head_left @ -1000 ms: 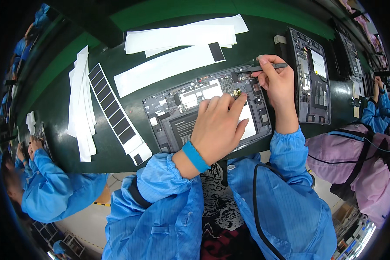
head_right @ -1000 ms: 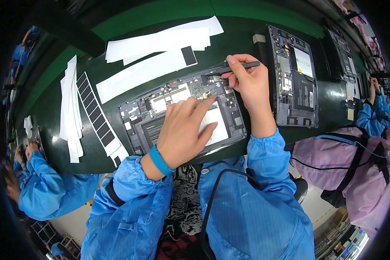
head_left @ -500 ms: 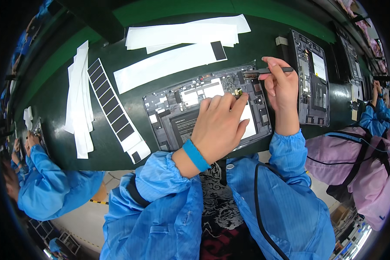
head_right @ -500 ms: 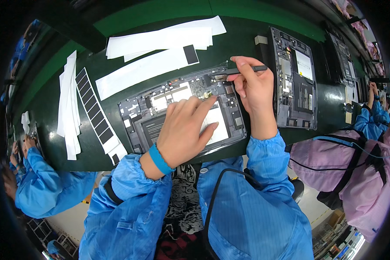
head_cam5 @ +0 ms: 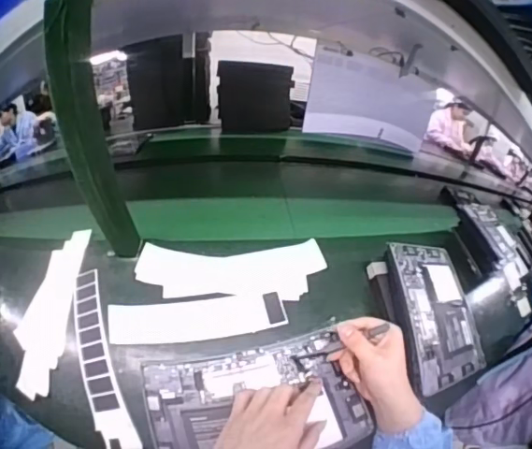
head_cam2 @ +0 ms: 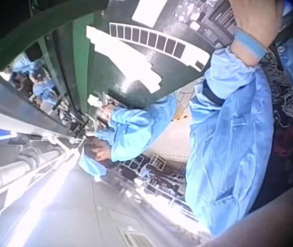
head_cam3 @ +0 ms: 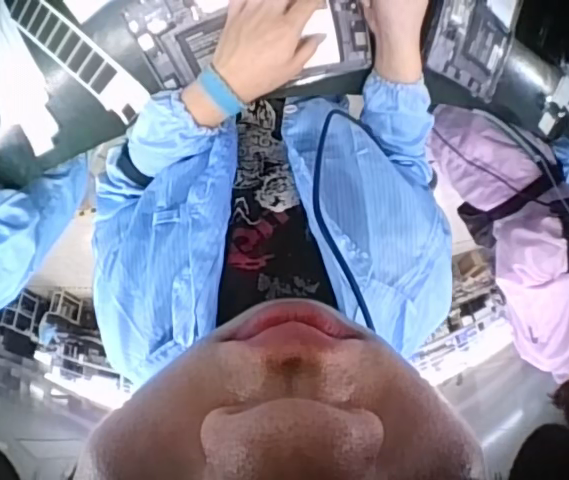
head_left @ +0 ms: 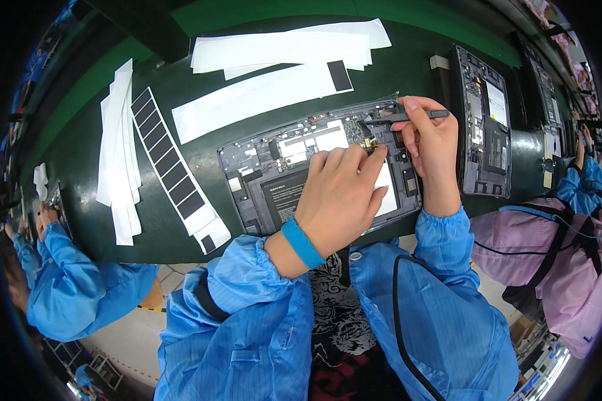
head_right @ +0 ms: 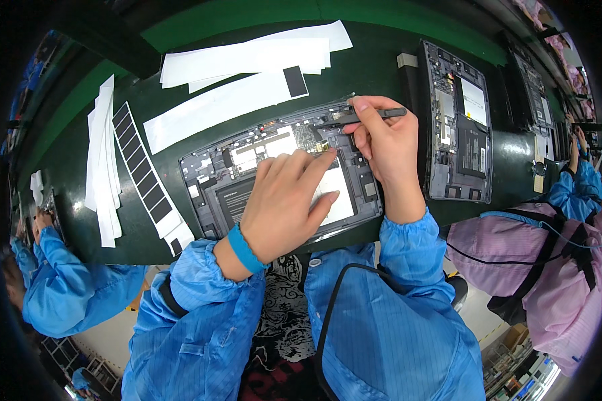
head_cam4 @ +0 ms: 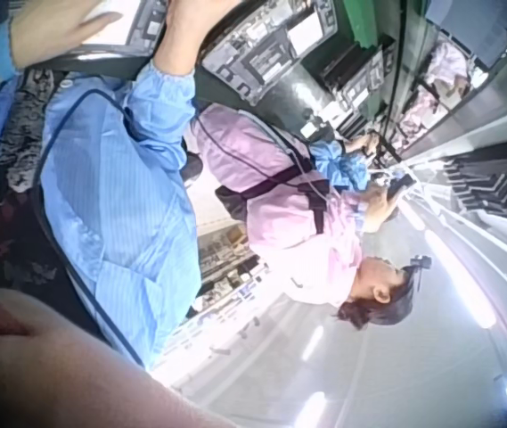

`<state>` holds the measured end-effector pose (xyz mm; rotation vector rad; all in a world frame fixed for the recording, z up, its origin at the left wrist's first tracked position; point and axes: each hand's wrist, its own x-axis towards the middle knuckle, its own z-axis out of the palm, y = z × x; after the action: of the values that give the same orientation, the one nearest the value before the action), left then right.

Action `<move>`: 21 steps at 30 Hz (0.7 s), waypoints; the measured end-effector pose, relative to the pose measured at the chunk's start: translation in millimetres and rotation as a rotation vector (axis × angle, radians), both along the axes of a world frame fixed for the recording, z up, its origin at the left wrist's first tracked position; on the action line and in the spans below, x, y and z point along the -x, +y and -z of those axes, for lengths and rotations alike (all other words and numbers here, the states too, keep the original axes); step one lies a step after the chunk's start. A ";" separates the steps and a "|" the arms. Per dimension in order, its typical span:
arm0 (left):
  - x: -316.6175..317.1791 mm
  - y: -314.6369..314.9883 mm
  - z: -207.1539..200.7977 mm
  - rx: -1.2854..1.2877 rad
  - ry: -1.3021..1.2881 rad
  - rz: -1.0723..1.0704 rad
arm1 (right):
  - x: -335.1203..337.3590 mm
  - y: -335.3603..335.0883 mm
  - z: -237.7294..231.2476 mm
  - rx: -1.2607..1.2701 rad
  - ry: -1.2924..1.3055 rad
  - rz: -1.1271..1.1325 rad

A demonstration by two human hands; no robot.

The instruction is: Assembling internal components and applying adhesive strips to a tablet device on an assembly line.

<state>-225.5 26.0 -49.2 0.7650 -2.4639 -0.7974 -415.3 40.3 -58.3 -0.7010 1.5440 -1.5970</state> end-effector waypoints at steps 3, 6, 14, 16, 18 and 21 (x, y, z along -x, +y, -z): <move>-0.1 0.0 -0.9 0.004 0.004 -0.001 | -1.8 0.5 0.3 -0.003 0.014 0.013; -0.5 0.2 0.3 0.007 0.021 -0.006 | -1.2 2.5 2.1 0.013 0.023 0.043; -0.4 -1.5 -2.3 -0.002 -0.014 -0.001 | -12.9 3.8 -7.1 -0.031 0.057 0.079; -0.2 -1.7 -2.4 0.007 -0.013 0.000 | -11.7 4.0 -5.5 -0.026 0.063 0.074; 0.0 -1.8 -2.3 0.003 -0.016 0.002 | -10.7 4.2 -4.7 -0.020 0.068 0.068; 0.0 -2.2 -3.2 -0.004 -0.023 0.005 | -9.4 4.6 -3.5 -0.018 0.064 0.077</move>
<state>-225.5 23.9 -46.0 0.7737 -2.4862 -0.8006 -405.9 44.9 -54.8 -0.6959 1.6477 -1.6294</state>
